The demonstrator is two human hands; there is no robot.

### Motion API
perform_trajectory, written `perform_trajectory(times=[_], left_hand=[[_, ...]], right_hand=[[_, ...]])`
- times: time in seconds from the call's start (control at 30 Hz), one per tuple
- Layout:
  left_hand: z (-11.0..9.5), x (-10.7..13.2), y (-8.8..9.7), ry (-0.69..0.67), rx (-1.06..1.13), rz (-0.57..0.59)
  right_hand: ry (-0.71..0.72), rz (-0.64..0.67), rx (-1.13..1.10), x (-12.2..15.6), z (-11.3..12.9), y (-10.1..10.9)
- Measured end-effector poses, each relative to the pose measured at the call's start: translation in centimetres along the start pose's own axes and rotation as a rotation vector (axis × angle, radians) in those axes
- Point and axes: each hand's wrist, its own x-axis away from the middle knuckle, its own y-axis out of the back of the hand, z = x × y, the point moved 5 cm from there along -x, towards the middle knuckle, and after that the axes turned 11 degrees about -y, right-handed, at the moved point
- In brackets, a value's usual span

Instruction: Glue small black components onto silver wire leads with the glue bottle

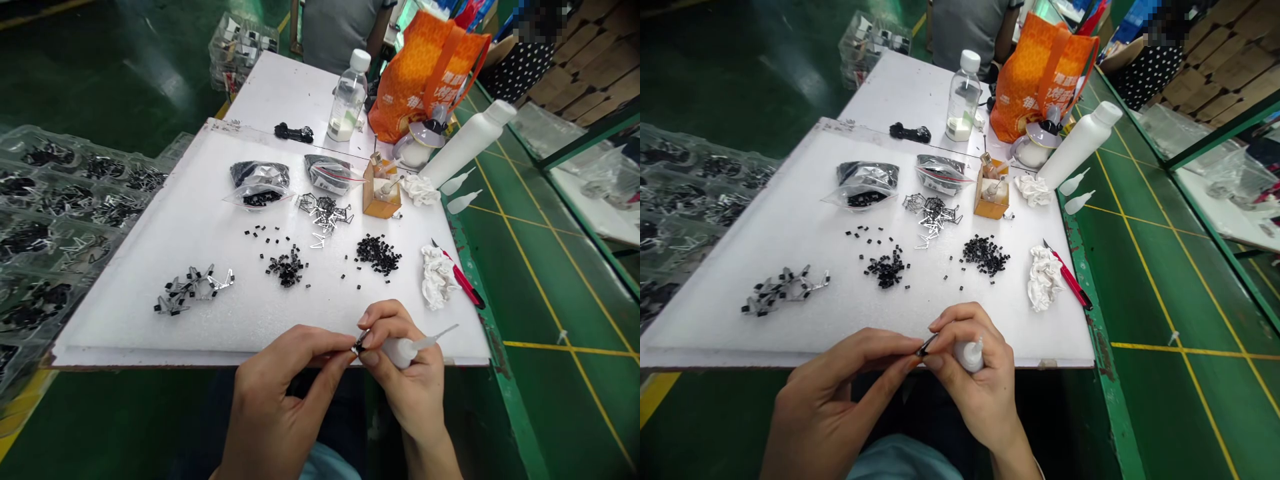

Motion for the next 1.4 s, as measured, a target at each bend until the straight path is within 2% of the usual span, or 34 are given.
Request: perform_trajectory(times=[0.33, 0.7, 1.0, 1.1, 1.2, 1.3, 1.37, 1.4], left_hand=[[-0.1, -0.3, -0.4, -0.005, -0.001, 0.006], [-0.6, -0.2, -0.4, -0.197, -0.050, 0.004], [-0.7, -0.1, -0.1, -0.185, -0.035, -0.015], [-0.4, -0.1, -0.1, -0.099, 0.029, -0.038], [0.7, 0.0, -0.1, 0.171, 0.151, -0.078], [2.4, 0.4, -0.5, 0.495, 0.353, -0.079], [3.2, 0.6, -0.9, 0.613, 0.534, -0.042], [3.5, 0.6, -1.1, 0.654, 0.621, -0.027]], right_hand=[[0.022, -0.028, -0.004, -0.1, 0.1, 0.0], [0.024, -0.047, -0.113, -0.3, -0.1, -0.3], [0.036, -0.075, -0.113, 0.1, -0.4, -0.3], [0.037, -0.116, -0.105, -0.1, -0.8, 0.4], [-0.002, -0.197, -0.156, -2.3, -0.9, 2.6], [0.002, -0.373, -0.080, -7.5, -0.4, 6.1], [0.069, -0.535, 0.132, -11.7, 0.6, 8.5], [0.103, -0.571, 0.283, -13.9, 1.1, 9.1]])
